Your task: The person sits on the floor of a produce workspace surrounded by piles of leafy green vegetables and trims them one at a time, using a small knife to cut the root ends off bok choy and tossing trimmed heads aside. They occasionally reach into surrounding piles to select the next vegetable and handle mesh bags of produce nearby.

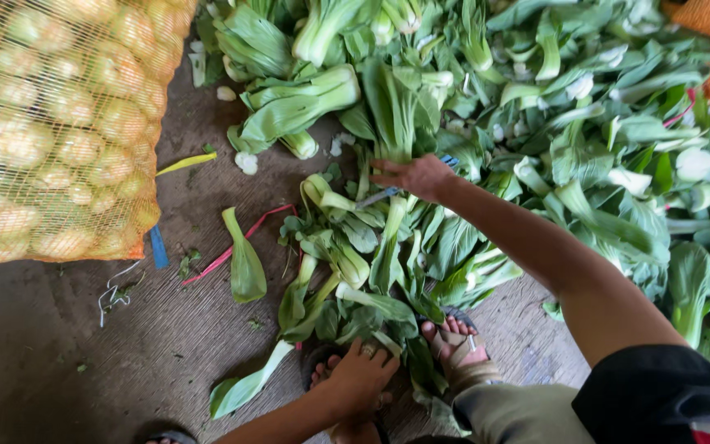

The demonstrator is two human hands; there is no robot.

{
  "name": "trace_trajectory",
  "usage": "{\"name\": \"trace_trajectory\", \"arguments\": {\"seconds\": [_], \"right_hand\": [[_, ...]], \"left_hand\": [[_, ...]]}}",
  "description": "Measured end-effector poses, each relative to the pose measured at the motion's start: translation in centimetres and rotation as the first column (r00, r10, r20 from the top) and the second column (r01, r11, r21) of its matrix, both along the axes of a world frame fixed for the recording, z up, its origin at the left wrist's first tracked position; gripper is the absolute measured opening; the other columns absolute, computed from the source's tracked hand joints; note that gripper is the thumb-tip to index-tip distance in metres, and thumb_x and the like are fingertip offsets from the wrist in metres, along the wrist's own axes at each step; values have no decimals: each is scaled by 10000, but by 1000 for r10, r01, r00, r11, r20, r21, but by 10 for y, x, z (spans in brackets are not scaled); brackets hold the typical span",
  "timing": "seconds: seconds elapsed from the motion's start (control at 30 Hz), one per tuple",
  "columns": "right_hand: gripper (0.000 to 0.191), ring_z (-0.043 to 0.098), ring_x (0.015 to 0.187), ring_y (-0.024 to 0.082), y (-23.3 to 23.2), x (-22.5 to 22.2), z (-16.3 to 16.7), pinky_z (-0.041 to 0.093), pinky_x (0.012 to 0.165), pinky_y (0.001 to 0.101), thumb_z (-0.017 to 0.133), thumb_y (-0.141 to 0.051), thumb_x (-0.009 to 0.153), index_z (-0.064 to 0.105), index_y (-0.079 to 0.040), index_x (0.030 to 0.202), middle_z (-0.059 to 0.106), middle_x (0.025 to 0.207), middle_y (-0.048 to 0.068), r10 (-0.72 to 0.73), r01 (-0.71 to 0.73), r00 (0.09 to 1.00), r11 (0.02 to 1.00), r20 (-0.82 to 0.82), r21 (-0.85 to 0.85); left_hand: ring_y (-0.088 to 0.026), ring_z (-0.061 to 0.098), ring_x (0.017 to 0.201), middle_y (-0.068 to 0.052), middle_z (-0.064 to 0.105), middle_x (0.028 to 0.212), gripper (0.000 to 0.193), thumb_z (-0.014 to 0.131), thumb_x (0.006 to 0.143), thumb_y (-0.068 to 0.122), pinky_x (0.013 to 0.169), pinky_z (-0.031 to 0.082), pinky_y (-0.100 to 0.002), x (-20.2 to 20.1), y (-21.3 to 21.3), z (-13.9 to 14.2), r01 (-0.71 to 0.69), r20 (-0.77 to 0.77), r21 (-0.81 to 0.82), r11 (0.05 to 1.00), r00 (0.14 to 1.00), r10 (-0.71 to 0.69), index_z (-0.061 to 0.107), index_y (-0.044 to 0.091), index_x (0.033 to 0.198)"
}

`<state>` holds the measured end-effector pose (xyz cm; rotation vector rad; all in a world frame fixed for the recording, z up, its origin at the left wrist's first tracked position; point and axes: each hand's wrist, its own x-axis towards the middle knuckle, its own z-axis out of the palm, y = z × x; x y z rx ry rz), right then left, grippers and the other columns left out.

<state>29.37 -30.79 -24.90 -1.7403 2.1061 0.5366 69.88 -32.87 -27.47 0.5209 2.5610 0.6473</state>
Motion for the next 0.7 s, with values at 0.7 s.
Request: {"name": "trace_trajectory", "arguments": {"seconds": [0.7], "right_hand": [[1035,621,1281,208,56,29,137,491,1131,369,987,-256,688,454,33,1527,640,1398,95,376,881,118,388,919,-272]], "left_hand": [[-407,468,1396,-212,442,1505,867,889,802,333,1194,419,-495,-123,-124,168,-323,-598,688,650,255,760,414,34,1463]]}}
